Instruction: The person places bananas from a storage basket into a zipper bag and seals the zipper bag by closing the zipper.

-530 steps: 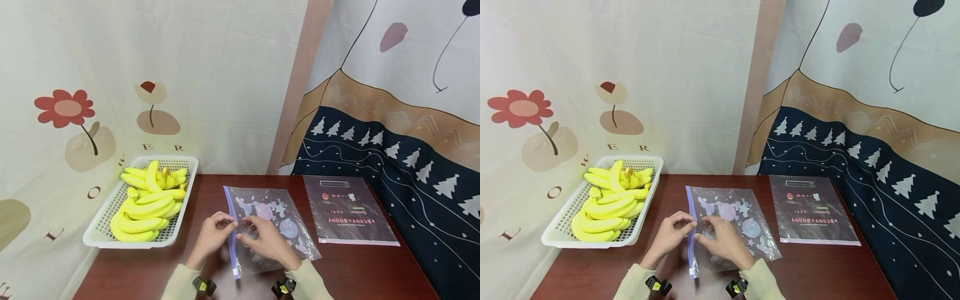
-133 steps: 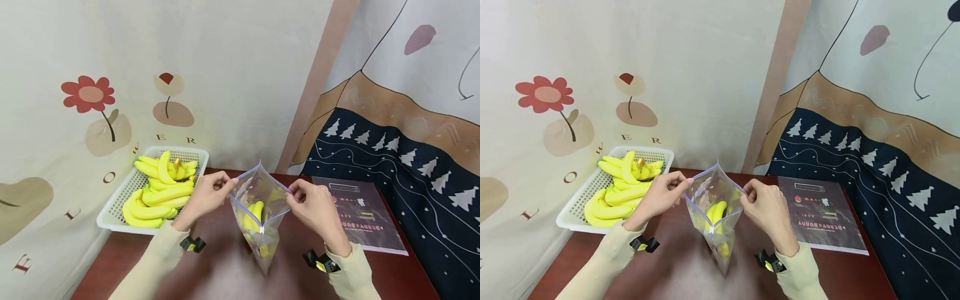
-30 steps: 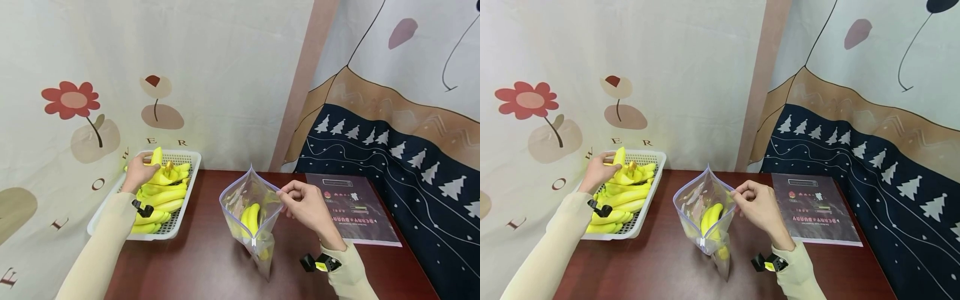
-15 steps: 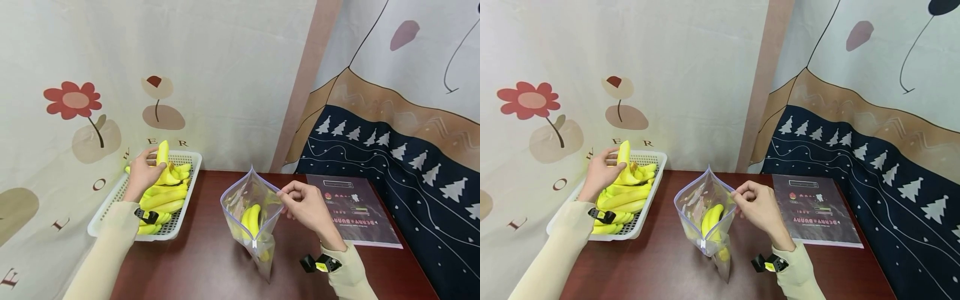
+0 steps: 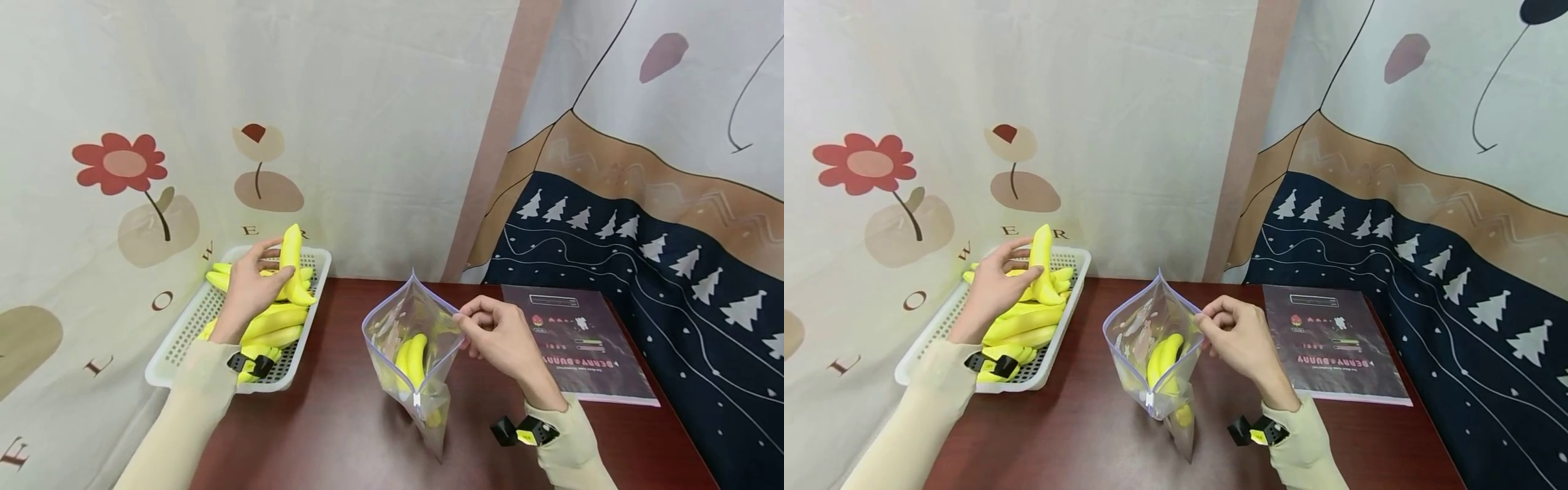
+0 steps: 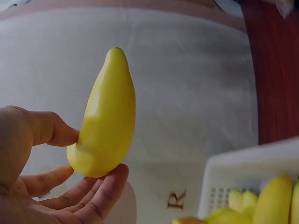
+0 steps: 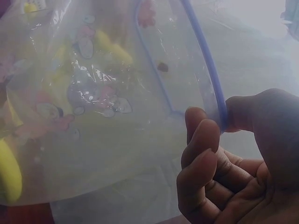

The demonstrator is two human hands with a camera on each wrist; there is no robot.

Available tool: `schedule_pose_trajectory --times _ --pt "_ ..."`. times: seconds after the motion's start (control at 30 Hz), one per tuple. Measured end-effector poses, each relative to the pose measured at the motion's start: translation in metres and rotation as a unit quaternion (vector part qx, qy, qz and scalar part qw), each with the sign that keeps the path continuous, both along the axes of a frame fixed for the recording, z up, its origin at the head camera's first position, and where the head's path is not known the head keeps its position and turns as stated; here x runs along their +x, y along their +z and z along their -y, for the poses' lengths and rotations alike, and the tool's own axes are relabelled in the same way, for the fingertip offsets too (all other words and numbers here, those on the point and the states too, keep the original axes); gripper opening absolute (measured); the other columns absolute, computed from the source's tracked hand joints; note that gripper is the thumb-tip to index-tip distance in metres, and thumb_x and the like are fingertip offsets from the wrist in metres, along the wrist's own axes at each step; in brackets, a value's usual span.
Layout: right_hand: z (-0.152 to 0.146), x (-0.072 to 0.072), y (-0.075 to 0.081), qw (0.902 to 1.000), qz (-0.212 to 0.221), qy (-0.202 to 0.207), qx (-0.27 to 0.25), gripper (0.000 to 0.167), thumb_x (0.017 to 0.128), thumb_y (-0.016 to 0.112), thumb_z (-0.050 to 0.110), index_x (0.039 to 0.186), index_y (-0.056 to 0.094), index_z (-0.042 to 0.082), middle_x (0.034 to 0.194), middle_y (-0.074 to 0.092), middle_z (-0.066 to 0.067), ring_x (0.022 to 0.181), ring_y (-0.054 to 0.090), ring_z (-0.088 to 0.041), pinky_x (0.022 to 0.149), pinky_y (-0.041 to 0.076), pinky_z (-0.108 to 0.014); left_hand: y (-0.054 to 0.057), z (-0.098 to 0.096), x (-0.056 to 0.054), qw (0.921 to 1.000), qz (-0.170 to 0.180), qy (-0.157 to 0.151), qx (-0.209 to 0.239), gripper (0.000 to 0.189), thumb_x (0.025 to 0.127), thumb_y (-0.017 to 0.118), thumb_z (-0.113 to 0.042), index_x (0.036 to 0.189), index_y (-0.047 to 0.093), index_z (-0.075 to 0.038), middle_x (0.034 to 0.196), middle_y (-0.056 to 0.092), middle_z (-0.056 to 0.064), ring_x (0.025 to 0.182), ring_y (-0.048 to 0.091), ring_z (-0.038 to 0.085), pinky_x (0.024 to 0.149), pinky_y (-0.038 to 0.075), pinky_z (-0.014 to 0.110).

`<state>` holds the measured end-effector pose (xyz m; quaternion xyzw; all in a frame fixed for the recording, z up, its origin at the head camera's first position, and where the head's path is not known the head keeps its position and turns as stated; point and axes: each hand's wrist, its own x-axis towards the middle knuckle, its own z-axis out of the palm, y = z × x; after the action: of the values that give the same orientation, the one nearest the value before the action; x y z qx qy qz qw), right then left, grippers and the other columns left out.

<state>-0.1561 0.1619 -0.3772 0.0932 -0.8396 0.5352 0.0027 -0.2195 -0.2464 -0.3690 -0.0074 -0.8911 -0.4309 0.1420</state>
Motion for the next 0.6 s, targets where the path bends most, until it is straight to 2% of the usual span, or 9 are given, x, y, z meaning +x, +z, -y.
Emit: schedule_pose_trajectory --times 0.1,0.2,0.37,0.6 --pt "0.003 0.000 -0.001 1.0000 0.003 0.002 -0.004 0.015 0.096 0.073 0.022 0.097 0.069 0.007 0.066 0.069 -0.012 0.052 0.061 -0.019 0.049 0.054 -0.030 0.006 -0.007 0.008 0.9999 -0.004 -0.013 0.010 0.059 0.097 0.067 -0.019 0.153 0.047 -0.016 0.138 0.061 0.021 0.118 0.064 0.040 0.072 0.054 0.017" --pt "0.006 -0.001 -0.002 0.9999 0.006 0.012 -0.009 0.016 0.096 0.073 0.023 0.098 0.068 0.007 0.067 0.070 -0.013 0.052 0.062 -0.019 0.049 0.054 -0.030 0.012 -0.013 0.016 0.9994 -0.007 -0.024 0.024 0.059 0.097 0.069 -0.016 0.152 0.048 -0.016 0.138 0.061 0.020 0.117 0.065 0.038 0.069 0.054 0.012" --pt "0.007 -0.001 -0.002 0.9999 0.003 0.012 -0.010 0.014 0.096 0.072 0.021 0.097 0.068 0.007 0.066 0.069 -0.013 0.052 0.062 -0.020 0.049 0.054 -0.030 0.020 -0.028 0.026 0.9968 -0.015 -0.054 0.057 0.060 0.096 0.070 -0.014 0.152 0.049 -0.017 0.137 0.062 0.019 0.115 0.065 0.033 0.074 0.055 0.012" --pt "0.003 0.000 -0.001 0.9999 0.002 0.011 0.000 0.013 0.096 0.072 0.020 0.097 0.068 0.008 0.065 0.069 -0.011 0.053 0.062 -0.020 0.050 0.055 -0.030 0.028 -0.054 0.035 0.9902 -0.031 -0.096 0.097 0.059 0.094 0.073 -0.011 0.149 0.052 -0.016 0.133 0.064 0.014 0.107 0.066 0.018 0.078 0.059 0.016"
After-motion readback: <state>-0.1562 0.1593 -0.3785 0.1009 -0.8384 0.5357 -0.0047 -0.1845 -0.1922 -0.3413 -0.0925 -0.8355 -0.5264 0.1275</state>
